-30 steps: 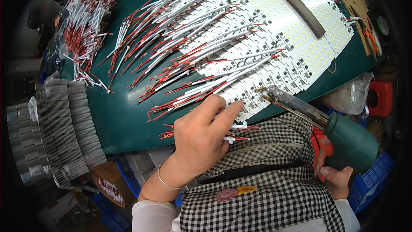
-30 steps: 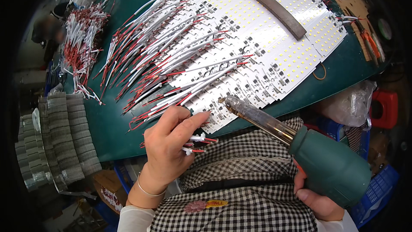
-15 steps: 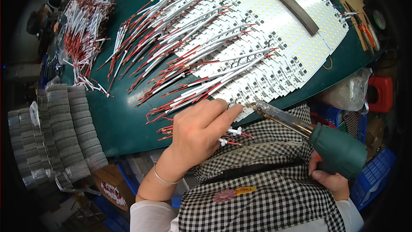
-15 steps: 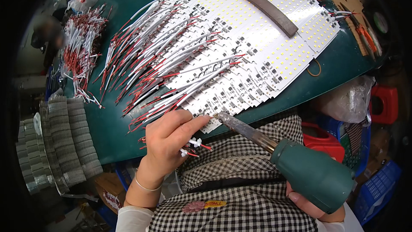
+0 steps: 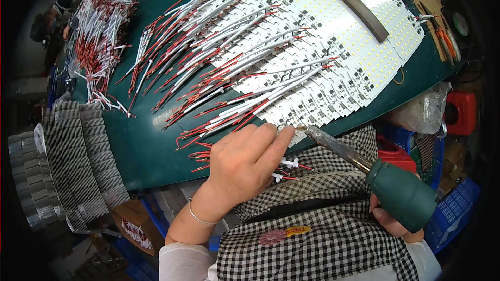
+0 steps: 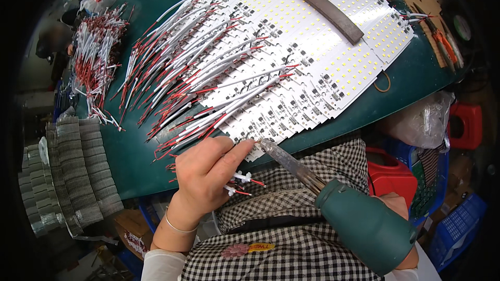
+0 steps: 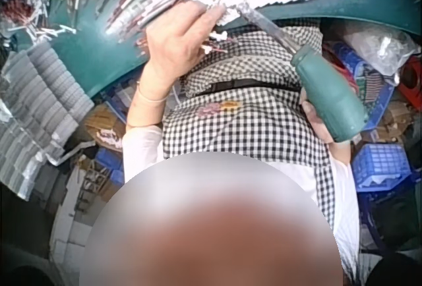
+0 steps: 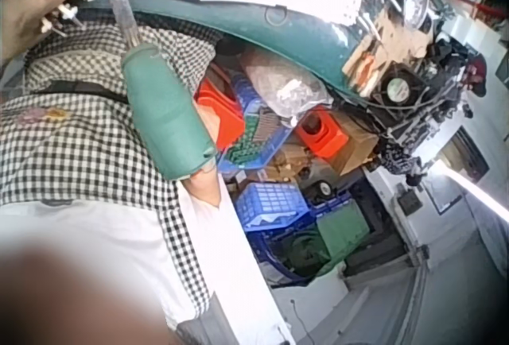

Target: The person solders individual wires onto terminal pads on an LED panel with a soldering iron.

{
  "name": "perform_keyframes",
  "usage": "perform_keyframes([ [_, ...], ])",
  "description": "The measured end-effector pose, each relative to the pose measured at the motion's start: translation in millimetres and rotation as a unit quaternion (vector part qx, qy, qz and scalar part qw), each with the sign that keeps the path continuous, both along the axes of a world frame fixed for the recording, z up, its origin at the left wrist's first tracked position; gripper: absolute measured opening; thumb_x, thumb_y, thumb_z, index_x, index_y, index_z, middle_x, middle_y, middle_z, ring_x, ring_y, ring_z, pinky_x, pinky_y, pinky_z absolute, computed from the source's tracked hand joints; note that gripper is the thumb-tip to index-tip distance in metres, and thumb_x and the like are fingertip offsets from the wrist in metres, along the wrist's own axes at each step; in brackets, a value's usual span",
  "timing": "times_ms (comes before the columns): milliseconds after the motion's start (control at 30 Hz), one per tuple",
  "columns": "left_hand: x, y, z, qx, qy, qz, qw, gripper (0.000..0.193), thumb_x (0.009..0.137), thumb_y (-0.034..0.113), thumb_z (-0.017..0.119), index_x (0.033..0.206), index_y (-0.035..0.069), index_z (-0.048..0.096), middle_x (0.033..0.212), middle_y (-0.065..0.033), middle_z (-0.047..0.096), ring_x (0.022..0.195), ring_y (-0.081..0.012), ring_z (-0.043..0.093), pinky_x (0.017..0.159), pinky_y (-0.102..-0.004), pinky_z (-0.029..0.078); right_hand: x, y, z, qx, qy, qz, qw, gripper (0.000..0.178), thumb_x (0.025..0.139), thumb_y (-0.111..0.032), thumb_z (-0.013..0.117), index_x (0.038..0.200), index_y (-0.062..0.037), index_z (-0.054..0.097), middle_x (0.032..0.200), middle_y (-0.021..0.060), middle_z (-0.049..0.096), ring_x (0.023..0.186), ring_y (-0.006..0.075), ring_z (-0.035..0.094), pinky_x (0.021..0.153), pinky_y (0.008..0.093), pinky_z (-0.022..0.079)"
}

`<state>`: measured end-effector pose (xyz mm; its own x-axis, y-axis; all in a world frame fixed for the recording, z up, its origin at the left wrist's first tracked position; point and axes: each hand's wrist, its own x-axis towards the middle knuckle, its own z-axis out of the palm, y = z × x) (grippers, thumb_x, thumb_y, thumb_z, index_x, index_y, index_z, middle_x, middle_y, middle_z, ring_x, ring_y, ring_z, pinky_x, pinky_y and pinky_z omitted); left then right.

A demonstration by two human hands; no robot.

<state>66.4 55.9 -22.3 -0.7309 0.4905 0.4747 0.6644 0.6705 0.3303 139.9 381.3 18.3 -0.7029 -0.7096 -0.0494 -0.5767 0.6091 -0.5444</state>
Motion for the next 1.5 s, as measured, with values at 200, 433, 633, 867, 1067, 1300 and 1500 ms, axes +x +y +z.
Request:
perform_keyframes([
  [200, 2, 5, 7, -0.023, -0.019, 0.006, 1.000, 0.039, 0.062, 0.005, 0.062, 0.100, 0.003, 0.070, 0.077, -0.0074, 0.059, 0.060, -0.0203, 0.057, 0.049, -0.0315, 0.045, 25, -14, 6, -0.342, -0.302, -0.413, 0.789, 0.063, 0.065, -0.014, 0.078, 0.122, 0.0026, 0.055, 0.093, 0.0102, 0.063, 0.062, 0.0178, 0.060, 0.055, 0.0304, 0.048],
  [433, 3, 1, 13, -0.027, -0.038, 0.004, 0.999, 0.039, 0.062, 0.004, 0.062, 0.101, 0.003, 0.069, 0.077, -0.0077, 0.059, 0.060, -0.0216, 0.057, 0.051, -0.0324, 0.046, 15, 11, 22, -0.427, -0.214, -0.317, 0.820, 0.065, 0.072, -0.005, 0.068, 0.131, 0.0094, 0.043, 0.090, 0.0167, 0.060, 0.058, 0.0194, 0.059, 0.052, 0.0284, 0.046],
  [633, 2, 1, 13, 0.023, -0.075, -0.017, 0.997, 0.032, 0.068, 0.000, 0.067, 0.099, 0.002, 0.068, 0.081, -0.0098, 0.060, 0.066, -0.0223, 0.059, 0.053, -0.0309, 0.047, 10, 12, 7, -0.443, -0.201, -0.192, 0.852, 0.070, 0.074, -0.010, 0.069, 0.135, 0.0104, 0.039, 0.093, 0.0196, 0.060, 0.056, 0.0186, 0.058, 0.049, 0.0274, 0.045],
  [867, 9, -7, 1, 0.461, -0.056, 0.053, 0.884, 0.011, 0.090, 0.012, 0.063, 0.089, 0.002, 0.059, 0.088, -0.0113, 0.060, 0.070, -0.0217, 0.055, 0.062, -0.0328, 0.047, 9, -13, 1, -0.492, -0.176, -0.388, 0.759, 0.065, 0.069, -0.012, 0.073, 0.118, 0.0188, 0.043, 0.078, 0.0177, 0.059, 0.042, 0.0134, 0.053, 0.037, 0.0224, 0.048],
  [1067, -13, 0, 19, 0.149, -0.016, 0.047, 0.988, 0.014, 0.079, 0.000, 0.067, 0.093, 0.002, 0.066, 0.076, -0.0088, 0.060, 0.063, -0.0200, 0.054, 0.051, -0.0276, 0.042, 5, -11, 6, -0.504, -0.220, -0.364, 0.752, 0.064, 0.070, -0.008, 0.072, 0.118, 0.0195, 0.041, 0.079, 0.0184, 0.059, 0.043, 0.0138, 0.053, 0.037, 0.0233, 0.049],
  [1300, -3, 10, 18, 0.078, -0.063, 0.062, 0.993, 0.042, 0.056, -0.010, 0.063, 0.096, 0.002, 0.069, 0.070, -0.0088, 0.062, 0.060, -0.0194, 0.062, 0.052, -0.0272, 0.047, 8, -10, 6, -0.503, -0.251, -0.403, 0.722, 0.064, 0.065, -0.003, 0.071, 0.117, 0.0200, 0.041, 0.093, 0.0226, 0.060, 0.045, 0.0160, 0.056, 0.038, 0.0249, 0.050],
  [1500, -11, 14, 11, 0.058, 0.029, 0.051, 0.997, 0.041, 0.055, -0.006, 0.063, 0.095, 0.004, 0.068, 0.073, -0.0063, 0.061, 0.057, -0.0208, 0.057, 0.048, -0.0316, 0.045, 12, -9, 4, -0.474, -0.257, -0.423, 0.728, 0.068, 0.061, 0.000, 0.071, 0.120, 0.0173, 0.043, 0.111, 0.0243, 0.057, 0.051, 0.0186, 0.058, 0.041, 0.0251, 0.051],
])
